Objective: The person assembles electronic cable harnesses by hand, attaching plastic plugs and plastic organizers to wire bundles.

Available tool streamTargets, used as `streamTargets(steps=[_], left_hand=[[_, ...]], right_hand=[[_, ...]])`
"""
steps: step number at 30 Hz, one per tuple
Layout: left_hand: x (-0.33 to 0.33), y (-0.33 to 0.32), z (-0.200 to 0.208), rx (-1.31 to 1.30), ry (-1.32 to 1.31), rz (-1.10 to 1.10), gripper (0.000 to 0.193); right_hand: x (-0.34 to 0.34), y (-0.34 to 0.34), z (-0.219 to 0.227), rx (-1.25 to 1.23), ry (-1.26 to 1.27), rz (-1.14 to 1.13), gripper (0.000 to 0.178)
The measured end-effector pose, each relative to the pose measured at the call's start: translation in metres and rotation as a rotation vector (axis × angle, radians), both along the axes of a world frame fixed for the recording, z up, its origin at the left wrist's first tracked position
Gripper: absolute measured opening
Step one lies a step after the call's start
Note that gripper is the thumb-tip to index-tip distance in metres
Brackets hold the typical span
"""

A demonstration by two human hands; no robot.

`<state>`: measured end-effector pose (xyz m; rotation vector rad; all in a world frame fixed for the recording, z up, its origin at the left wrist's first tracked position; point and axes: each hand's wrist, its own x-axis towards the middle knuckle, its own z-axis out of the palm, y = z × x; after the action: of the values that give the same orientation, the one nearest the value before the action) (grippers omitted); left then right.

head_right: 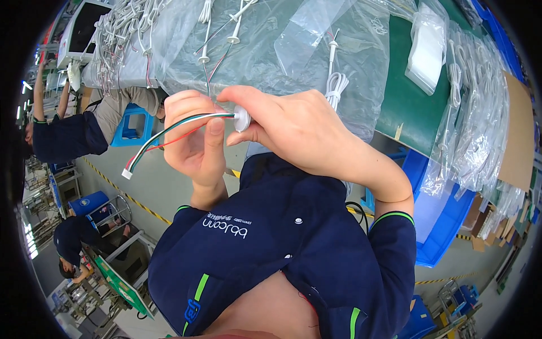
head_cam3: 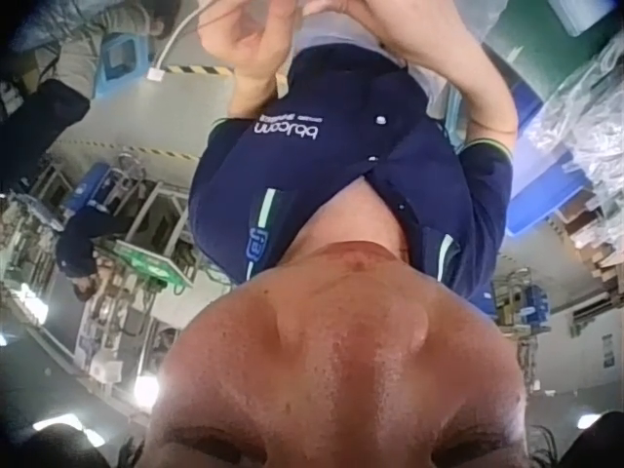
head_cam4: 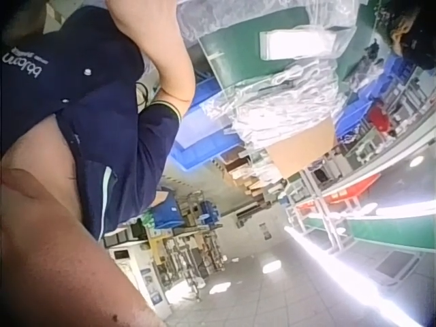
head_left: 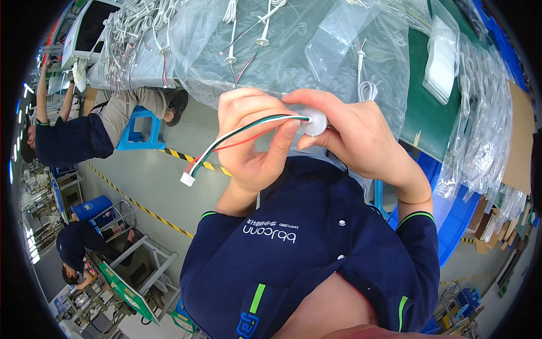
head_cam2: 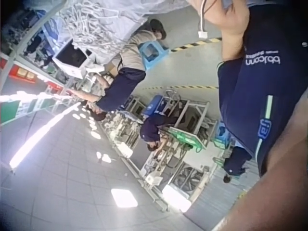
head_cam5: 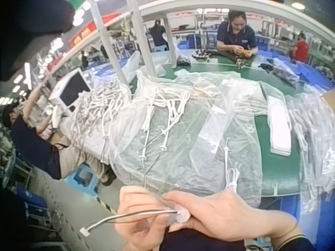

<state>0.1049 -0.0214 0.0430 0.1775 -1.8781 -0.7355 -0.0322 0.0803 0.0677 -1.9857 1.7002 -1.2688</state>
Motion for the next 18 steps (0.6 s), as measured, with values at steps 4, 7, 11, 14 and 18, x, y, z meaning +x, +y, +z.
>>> streamTargets(steps=[4, 7, 11, 14, 18], left_hand=[[-0.0019, -0.0075, 0.0048, -0.045, -0.025, -0.025, 0.018], [-0.0030, -0.0097, 0.0030, -0.013, -0.018, -0.044, 0.020], [-0.0063, -0.0069, -0.0024, 0.071, 0.023, -0.076, 0.023], [-0.0055, -0.0078, -0.0025, 0.062, 0.009, -0.091, 0.023], [-0.0045, -0.0085, -0.0014, 0.077, -0.016, -0.088, 0.022]], right_hand=[[-0.0018, -0.0012, 0.0021, 0.035, -0.056, 0.013, 0.038], [-0.0011, -0.0025, 0.0022, 0.043, -0.090, 0.012, 0.038], [-0.0007, -0.0032, 0.0004, 0.025, -0.111, 0.015, 0.037], [-0.0011, -0.0020, -0.0002, 0.047, -0.142, 0.014, 0.037], [-0.0012, -0.0017, 0.0015, 0.051, -0.134, 0.017, 0.037]])
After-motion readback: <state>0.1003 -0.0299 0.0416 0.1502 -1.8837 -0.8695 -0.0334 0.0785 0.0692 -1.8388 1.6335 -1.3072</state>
